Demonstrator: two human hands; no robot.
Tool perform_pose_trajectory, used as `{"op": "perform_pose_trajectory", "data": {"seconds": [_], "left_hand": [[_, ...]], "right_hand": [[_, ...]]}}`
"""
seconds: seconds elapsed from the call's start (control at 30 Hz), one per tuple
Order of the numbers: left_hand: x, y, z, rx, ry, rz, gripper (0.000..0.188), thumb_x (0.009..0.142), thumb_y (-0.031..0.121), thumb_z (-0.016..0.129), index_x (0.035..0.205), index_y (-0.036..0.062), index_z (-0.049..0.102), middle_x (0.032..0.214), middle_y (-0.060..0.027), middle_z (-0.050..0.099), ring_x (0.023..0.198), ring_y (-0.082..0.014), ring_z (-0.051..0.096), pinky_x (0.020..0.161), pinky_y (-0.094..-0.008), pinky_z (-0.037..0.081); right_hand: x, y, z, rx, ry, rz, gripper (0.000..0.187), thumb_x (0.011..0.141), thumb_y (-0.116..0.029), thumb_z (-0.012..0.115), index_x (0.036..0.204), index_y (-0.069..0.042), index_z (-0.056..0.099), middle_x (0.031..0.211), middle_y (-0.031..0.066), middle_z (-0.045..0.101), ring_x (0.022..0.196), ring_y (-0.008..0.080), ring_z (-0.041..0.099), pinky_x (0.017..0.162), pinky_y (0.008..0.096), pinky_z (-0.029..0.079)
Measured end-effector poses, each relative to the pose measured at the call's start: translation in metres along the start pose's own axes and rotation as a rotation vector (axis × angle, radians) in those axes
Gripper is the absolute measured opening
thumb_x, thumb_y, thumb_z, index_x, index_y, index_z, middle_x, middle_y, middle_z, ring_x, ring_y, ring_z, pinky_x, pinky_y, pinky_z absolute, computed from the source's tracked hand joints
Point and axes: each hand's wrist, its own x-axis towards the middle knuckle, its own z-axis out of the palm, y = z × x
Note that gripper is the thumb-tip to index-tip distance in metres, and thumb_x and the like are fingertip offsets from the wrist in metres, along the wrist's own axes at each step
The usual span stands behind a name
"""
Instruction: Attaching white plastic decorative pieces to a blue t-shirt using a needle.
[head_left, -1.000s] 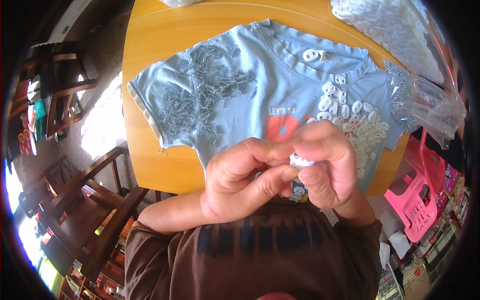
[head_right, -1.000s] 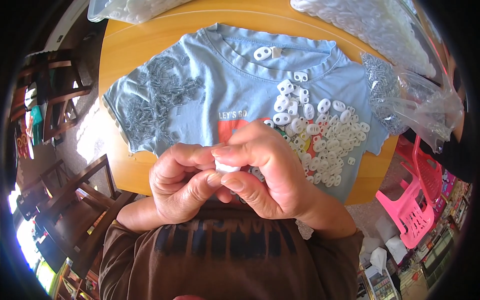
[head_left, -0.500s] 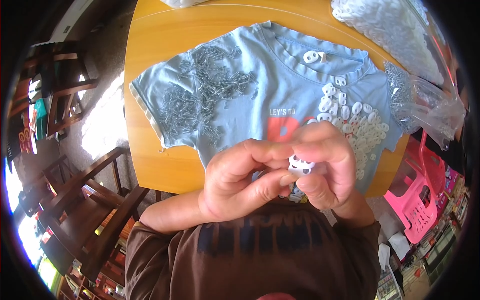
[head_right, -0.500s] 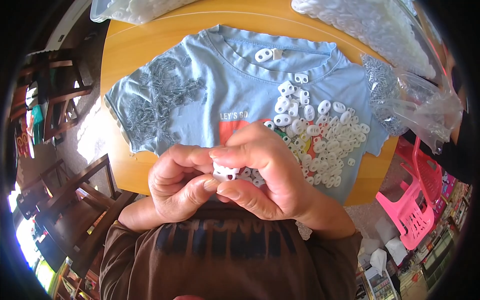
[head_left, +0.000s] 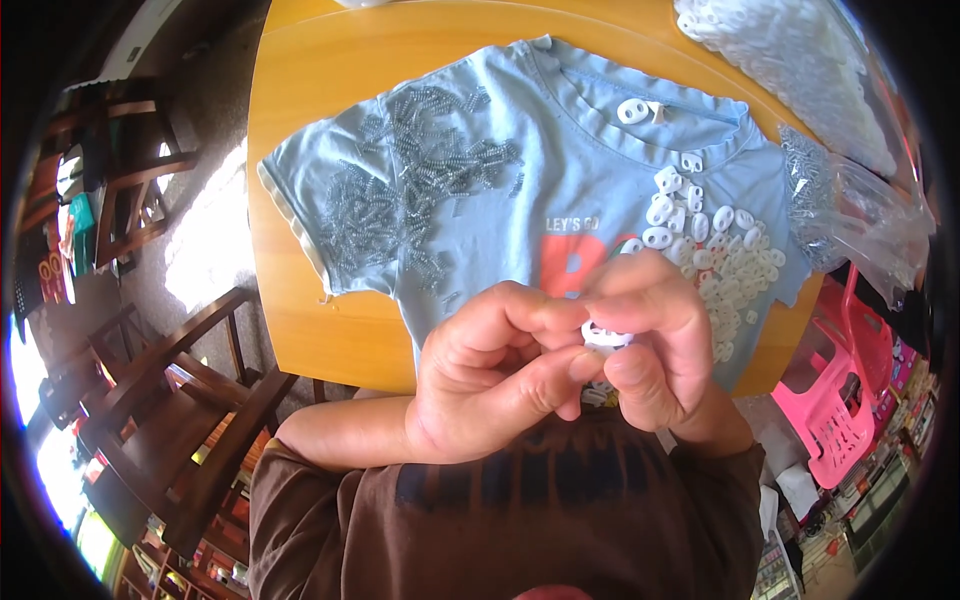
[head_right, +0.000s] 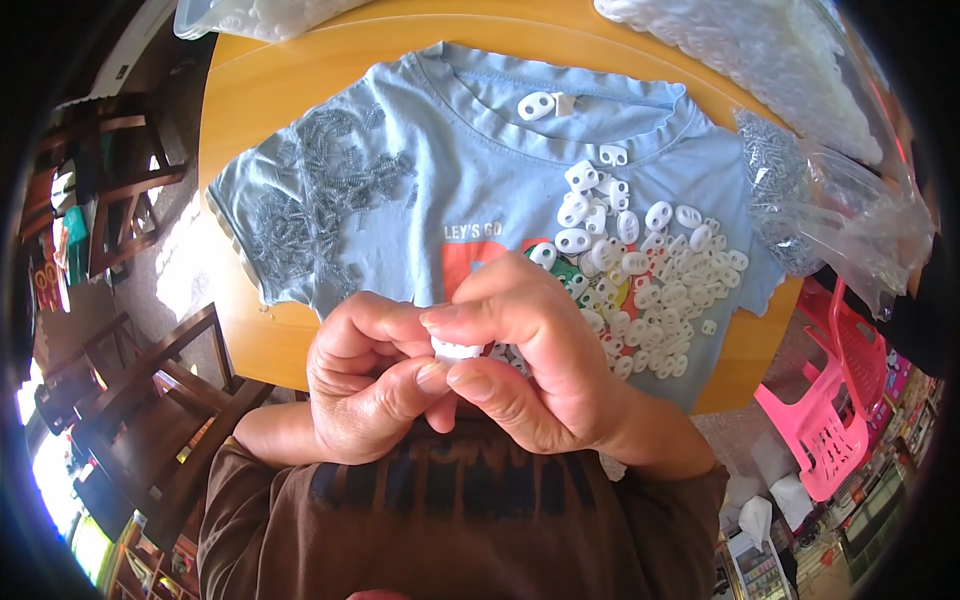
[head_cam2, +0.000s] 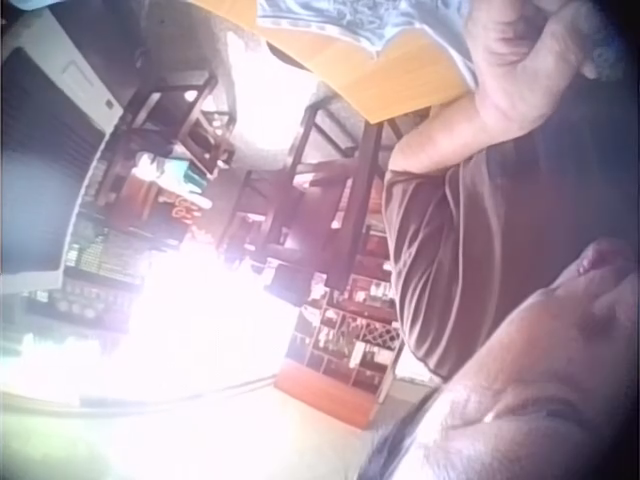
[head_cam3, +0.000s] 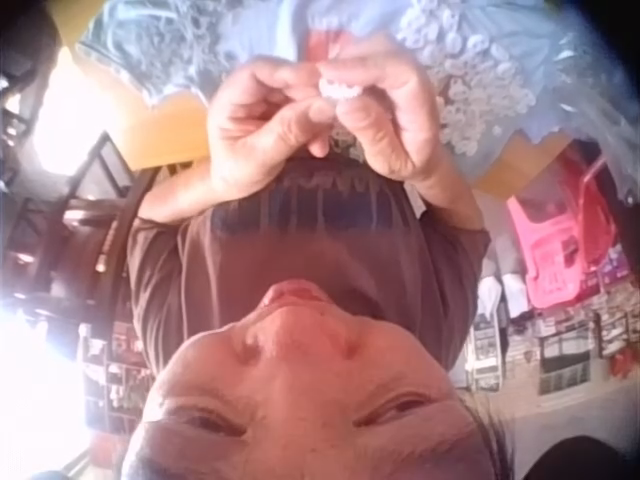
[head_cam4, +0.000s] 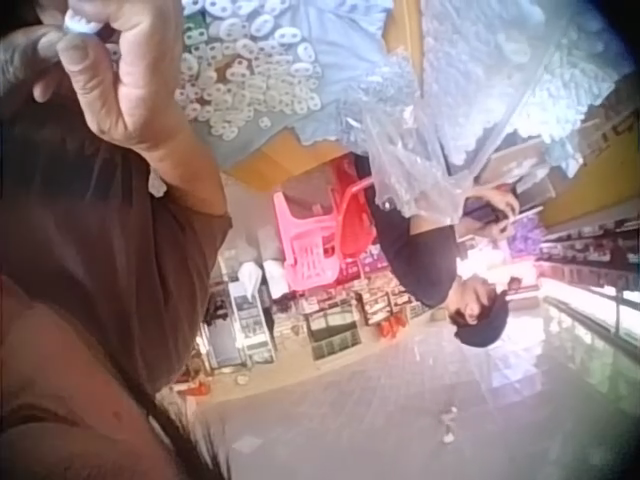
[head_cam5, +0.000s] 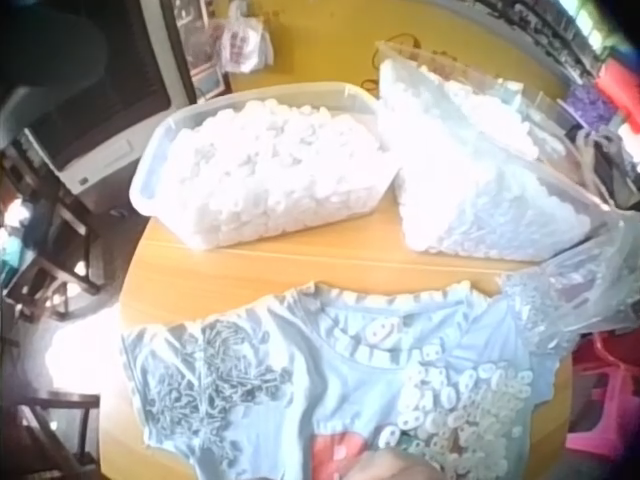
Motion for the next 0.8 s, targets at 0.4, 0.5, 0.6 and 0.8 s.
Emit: {"op": "perform_pose_trajectory", "data": {"seconds": [0.4, 0.5, 0.6, 0.8], "left_hand": [[0.001, -0.008, -0.002, 0.064, 0.006, 0.092, 0.019, 0.086, -0.003, 0.053, 0.104, 0.0017, 0.046, 0.091, -0.0082, 0.06, 0.067, -0.0067, 0.055, 0.059, -0.0197, 0.047], [0.003, -0.008, 0.0, 0.057, 0.021, 0.111, 0.02, 0.086, -0.003, 0.053, 0.104, 0.0005, 0.046, 0.092, -0.0088, 0.06, 0.069, -0.007, 0.056, 0.06, -0.02, 0.047], [0.005, -0.01, 0.0, 0.093, 0.022, 0.179, 0.022, 0.085, -0.003, 0.054, 0.106, -0.0008, 0.046, 0.093, -0.0092, 0.059, 0.072, -0.0079, 0.056, 0.063, -0.0209, 0.047], [0.005, -0.013, -0.003, 0.176, 0.008, 0.291, 0.026, 0.084, -0.003, 0.056, 0.108, -0.0028, 0.046, 0.095, -0.0097, 0.059, 0.076, -0.0091, 0.057, 0.065, -0.0218, 0.047]], "right_hand": [[0.002, 0.007, -0.001, -0.055, 0.021, -0.052, 0.018, 0.086, -0.01, 0.055, 0.102, -0.002, 0.05, 0.084, 0.0087, 0.053, 0.068, 0.0169, 0.048, 0.062, 0.0301, 0.041], [0.006, 0.007, -0.002, -0.088, 0.001, -0.064, 0.018, 0.086, -0.01, 0.056, 0.101, -0.002, 0.051, 0.084, 0.0091, 0.053, 0.069, 0.017, 0.049, 0.062, 0.0297, 0.042], [0.007, 0.006, -0.002, -0.067, 0.006, -0.065, 0.02, 0.086, -0.011, 0.057, 0.102, -0.001, 0.051, 0.085, 0.0093, 0.054, 0.07, 0.0173, 0.05, 0.063, 0.0293, 0.042], [0.008, 0.001, -0.001, -0.059, 0.017, -0.037, 0.025, 0.084, -0.01, 0.059, 0.105, 0.001, 0.051, 0.088, 0.0093, 0.056, 0.073, 0.0174, 0.052, 0.065, 0.0286, 0.043]]}}
